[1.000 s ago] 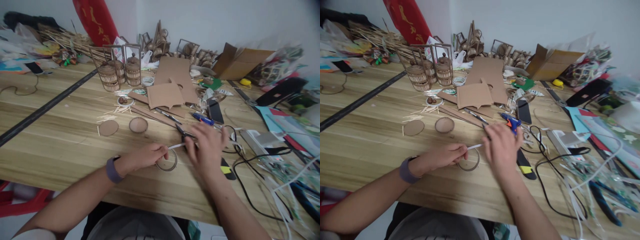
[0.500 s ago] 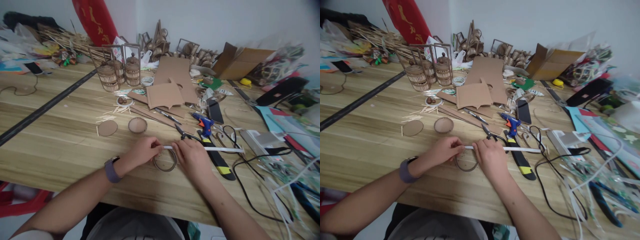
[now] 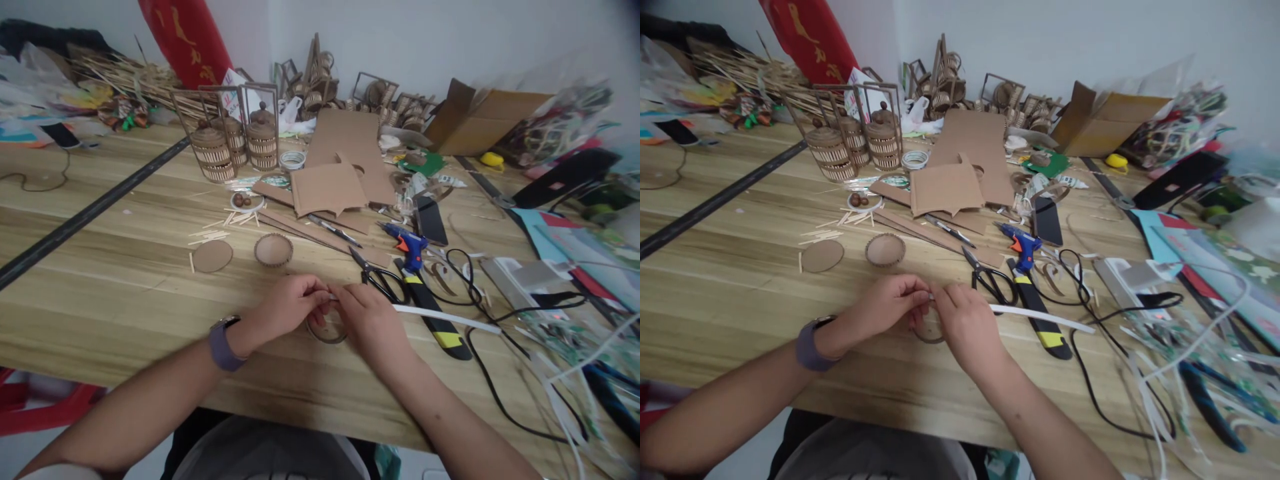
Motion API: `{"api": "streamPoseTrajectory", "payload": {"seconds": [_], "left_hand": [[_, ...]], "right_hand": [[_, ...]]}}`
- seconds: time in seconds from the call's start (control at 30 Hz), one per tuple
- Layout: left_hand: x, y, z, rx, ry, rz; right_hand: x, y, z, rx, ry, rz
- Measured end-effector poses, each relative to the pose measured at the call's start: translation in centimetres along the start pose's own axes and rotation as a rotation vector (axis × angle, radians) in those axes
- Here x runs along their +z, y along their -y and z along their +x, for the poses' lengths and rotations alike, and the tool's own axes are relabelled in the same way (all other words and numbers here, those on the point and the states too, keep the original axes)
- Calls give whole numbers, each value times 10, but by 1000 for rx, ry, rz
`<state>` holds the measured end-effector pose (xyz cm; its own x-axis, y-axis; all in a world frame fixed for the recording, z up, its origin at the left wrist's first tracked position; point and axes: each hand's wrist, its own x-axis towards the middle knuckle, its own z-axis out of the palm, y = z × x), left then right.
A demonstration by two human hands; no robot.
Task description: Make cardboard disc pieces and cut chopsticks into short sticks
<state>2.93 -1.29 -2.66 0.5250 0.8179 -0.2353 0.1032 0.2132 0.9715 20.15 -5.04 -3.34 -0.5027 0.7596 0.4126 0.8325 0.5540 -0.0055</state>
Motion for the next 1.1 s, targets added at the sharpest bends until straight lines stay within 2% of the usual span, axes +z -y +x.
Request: {"api": "streamPoseTrajectory", "payload": {"seconds": [0.13, 0.27, 0.5, 0.63, 1.1], "left_hand": [[-2, -2, 1, -42, -24, -146], [-1, -2, 0, -65, -59, -164], [4, 6, -3, 22, -76, -98], [5, 6, -3, 13, -89, -135], [7, 3, -3, -58, -91, -220]], "right_hand": [[-3, -3, -1, 76, -23, 3], [-6, -3, -1, 107, -41, -22], [-5, 3, -1, 80, -75, -12], [-5, 6, 0, 59, -100, 13], [-7, 3, -2, 212, -4, 212]]}}
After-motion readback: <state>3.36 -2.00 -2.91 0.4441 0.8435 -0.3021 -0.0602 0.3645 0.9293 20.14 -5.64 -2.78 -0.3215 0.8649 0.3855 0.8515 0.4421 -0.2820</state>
